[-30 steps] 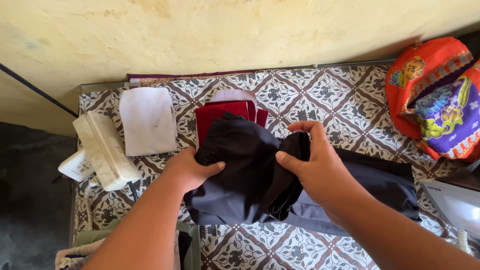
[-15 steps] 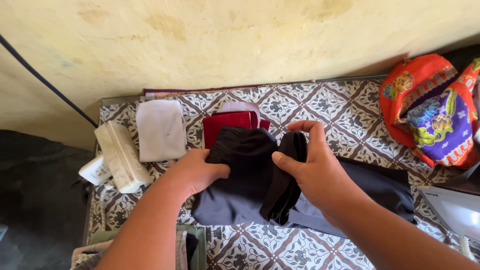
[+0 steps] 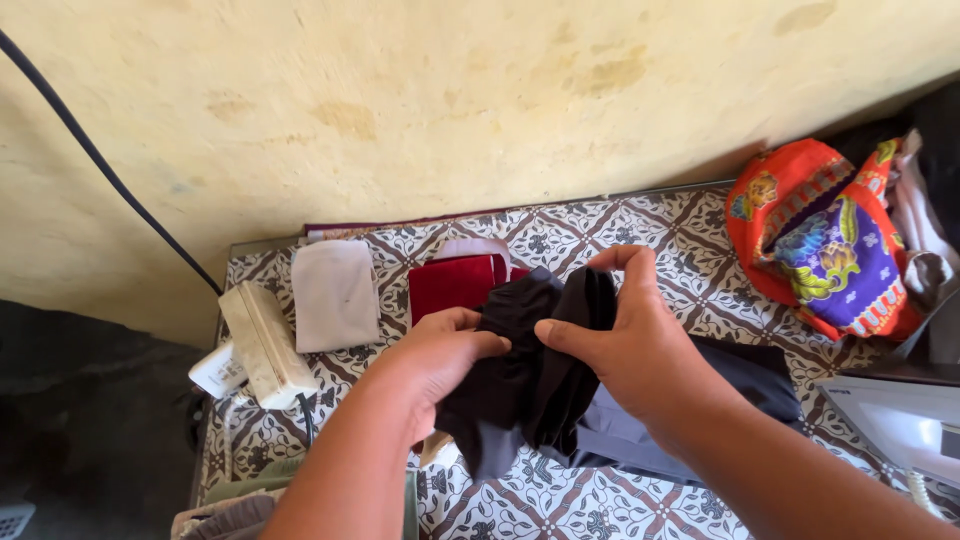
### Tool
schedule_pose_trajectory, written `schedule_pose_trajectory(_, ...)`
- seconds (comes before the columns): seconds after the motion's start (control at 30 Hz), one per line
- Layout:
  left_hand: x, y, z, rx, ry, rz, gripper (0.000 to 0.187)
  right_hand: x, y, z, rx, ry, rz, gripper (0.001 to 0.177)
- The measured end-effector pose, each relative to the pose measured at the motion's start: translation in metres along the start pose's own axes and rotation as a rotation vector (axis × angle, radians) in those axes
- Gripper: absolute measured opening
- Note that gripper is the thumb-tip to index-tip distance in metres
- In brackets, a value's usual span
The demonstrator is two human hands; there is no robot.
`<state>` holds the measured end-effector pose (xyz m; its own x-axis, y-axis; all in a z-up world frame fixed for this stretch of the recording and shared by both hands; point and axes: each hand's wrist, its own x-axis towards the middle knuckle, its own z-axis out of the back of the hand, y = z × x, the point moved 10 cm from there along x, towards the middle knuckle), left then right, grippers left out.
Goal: Ironing and folding black trousers on a bed.
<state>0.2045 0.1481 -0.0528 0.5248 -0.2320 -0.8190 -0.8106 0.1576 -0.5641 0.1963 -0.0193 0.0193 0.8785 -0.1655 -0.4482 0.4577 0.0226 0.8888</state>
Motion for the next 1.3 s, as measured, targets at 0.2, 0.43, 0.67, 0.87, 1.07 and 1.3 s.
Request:
schedule_pose_trajectory(0.2, -0.029, -0.029, -0.016, 0.315, -0.166, -0.143, 0.032, -0.016, 0.022, 0.017, -0.004, -0.069, 0.062, 0.07)
schedule_pose_trajectory(0.43, -0.065, -0.051, -0.049, 0.37, -0.133, -0.253, 0.033, -0.034, 0.048, 0.022, 0.138, 0.003, 0.202, 0.071)
schedule_pose_trajectory(0.67, -0.069, -0.034, -0.06, -0.114, -0.101, -0.215, 0.035, -0.066, 0.061, 0.032, 0.057, 0.003, 0.166, 0.05)
schedule_pose_trajectory(0.87, -0.106, -0.061, -0.061, 0.181, -0.369, -0.378, 0.034, -0.081, 0.062, 0.056, -0.423, -0.164, 0.332, 0.044)
schedule_pose_trajectory(1.07, -0.123, -0.062, -0.074, 0.211, -0.38, -0.357, 0.034, -0.1, 0.06, 0.055, -0.337, -0.094, 0.339, 0.045)
schedule_pose_trajectory(1.3, -0.095, -0.037, -0.12, -0.27, 0.172, -0.261, 0.031, -0.109, 0.055, 0.061, -0.358, -0.061, 0.202, 0.085)
